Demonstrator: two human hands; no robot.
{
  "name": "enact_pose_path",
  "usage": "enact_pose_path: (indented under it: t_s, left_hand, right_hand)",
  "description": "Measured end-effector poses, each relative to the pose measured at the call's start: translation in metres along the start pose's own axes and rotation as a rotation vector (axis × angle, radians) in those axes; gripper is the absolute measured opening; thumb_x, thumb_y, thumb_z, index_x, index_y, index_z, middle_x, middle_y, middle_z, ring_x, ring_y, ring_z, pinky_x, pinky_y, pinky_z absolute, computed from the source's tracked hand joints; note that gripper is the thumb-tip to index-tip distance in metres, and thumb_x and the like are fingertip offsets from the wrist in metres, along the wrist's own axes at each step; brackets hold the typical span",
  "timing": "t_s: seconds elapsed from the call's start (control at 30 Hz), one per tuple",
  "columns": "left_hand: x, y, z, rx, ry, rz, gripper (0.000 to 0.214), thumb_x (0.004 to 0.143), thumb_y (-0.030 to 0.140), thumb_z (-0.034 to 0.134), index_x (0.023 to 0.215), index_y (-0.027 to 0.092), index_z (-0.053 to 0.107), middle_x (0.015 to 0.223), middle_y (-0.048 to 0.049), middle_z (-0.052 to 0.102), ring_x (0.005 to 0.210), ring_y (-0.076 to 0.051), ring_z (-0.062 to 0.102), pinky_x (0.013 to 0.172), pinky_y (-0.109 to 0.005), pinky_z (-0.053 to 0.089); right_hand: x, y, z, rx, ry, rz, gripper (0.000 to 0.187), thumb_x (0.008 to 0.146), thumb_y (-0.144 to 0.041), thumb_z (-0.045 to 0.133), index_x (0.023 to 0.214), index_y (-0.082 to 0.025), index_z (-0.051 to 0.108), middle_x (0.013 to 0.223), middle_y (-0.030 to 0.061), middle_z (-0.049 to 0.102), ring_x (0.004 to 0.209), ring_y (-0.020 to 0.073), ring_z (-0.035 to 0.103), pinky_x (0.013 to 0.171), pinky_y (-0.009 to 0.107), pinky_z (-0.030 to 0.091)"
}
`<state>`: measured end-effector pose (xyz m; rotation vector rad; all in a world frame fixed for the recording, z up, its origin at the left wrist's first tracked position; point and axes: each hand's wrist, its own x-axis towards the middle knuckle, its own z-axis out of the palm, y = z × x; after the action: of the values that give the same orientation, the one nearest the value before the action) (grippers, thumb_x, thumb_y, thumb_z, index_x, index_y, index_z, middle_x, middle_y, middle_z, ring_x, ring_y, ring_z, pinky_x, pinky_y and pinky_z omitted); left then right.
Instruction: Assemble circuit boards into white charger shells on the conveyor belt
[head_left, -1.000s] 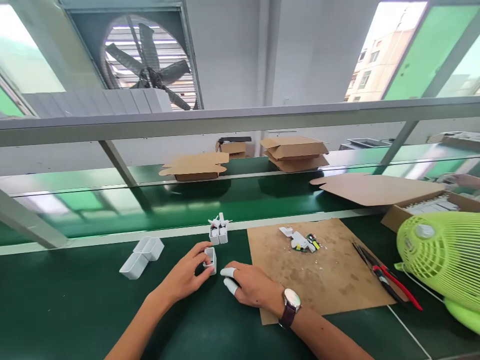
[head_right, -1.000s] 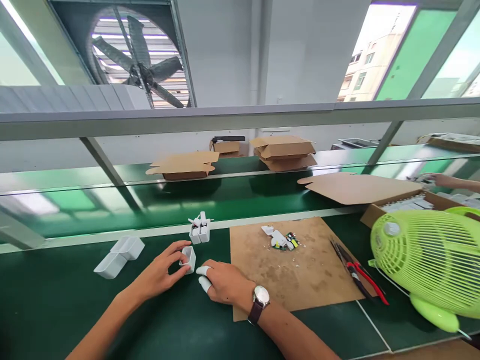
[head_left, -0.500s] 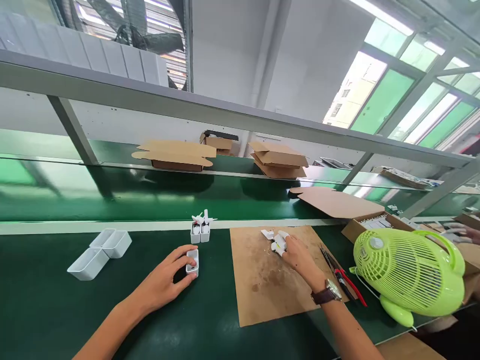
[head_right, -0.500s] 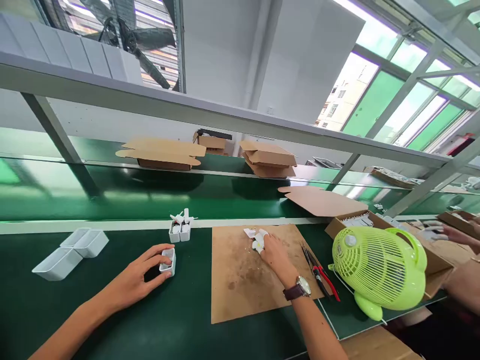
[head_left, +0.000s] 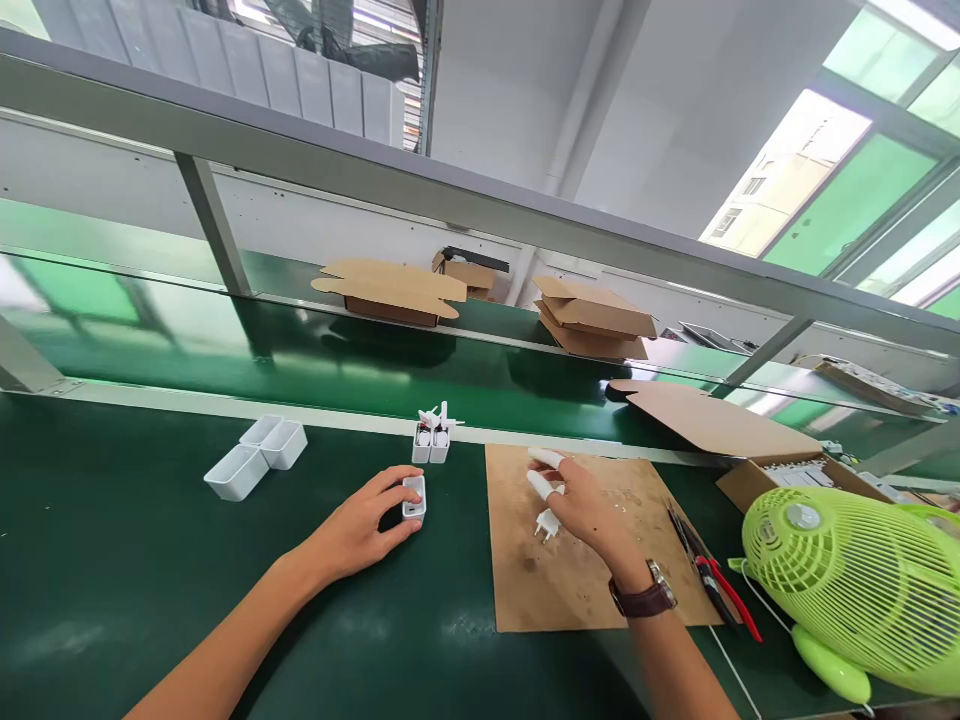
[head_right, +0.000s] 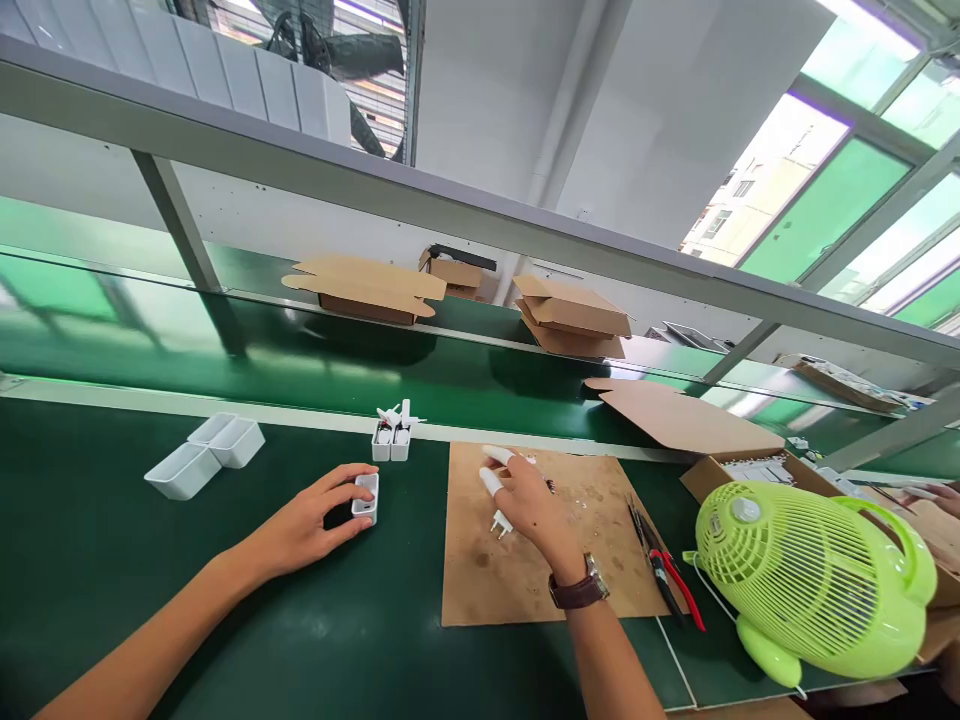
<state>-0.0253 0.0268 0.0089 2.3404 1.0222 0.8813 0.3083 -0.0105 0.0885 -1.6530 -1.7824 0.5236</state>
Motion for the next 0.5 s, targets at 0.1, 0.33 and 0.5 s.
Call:
enact_pose_path:
  t_s: [0.1, 0.33, 0.5]
  left_hand:
    - [-0.001, 0.002, -0.002, 0.015, -0.008, -0.004, 0.017, 0.094, 0.037, 0.060, 0.102, 0.026, 0.071, 0.140, -0.0074, 0.062, 0.119, -0.025, 0.068, 0.100, -0.036, 0.059]
    - [-0.003, 0.006, -0.003, 0.048, -0.051, -0.026, 0.015, 0.095, 0.031, 0.058, 0.103, 0.024, 0.068, 0.143, -0.0086, 0.060, 0.112, -0.026, 0.070, 0.086, -0.034, 0.062]
    - [-0.004, 0.007, -0.002, 0.049, -0.046, -0.030, 0.014, 0.093, 0.029, 0.060, 0.104, 0.024, 0.068, 0.142, -0.0084, 0.060, 0.114, -0.027, 0.069, 0.088, -0.036, 0.062]
  right_hand:
    - [-0.002, -0.002, 0.001, -0.380, -0.070, -0.134, 0.027, 0.092, -0.027, 0.057, 0.115, -0.022, 0.070, 0.114, 0.0125, 0.073, 0.108, 0.0317, 0.068, 0.096, 0.048, 0.053]
    - [-0.016, 0.023, -0.002, -0.818, -0.239, 0.170, 0.021, 0.090, -0.019, 0.054, 0.103, -0.015, 0.071, 0.105, 0.0152, 0.074, 0.099, 0.0316, 0.070, 0.087, 0.041, 0.054]
    - [-0.020, 0.011, 0.018, -0.530, -0.241, 0.072, 0.042, 0.094, -0.030, 0.053, 0.134, -0.022, 0.062, 0.114, 0.0087, 0.075, 0.105, 0.0272, 0.071, 0.094, 0.039, 0.053]
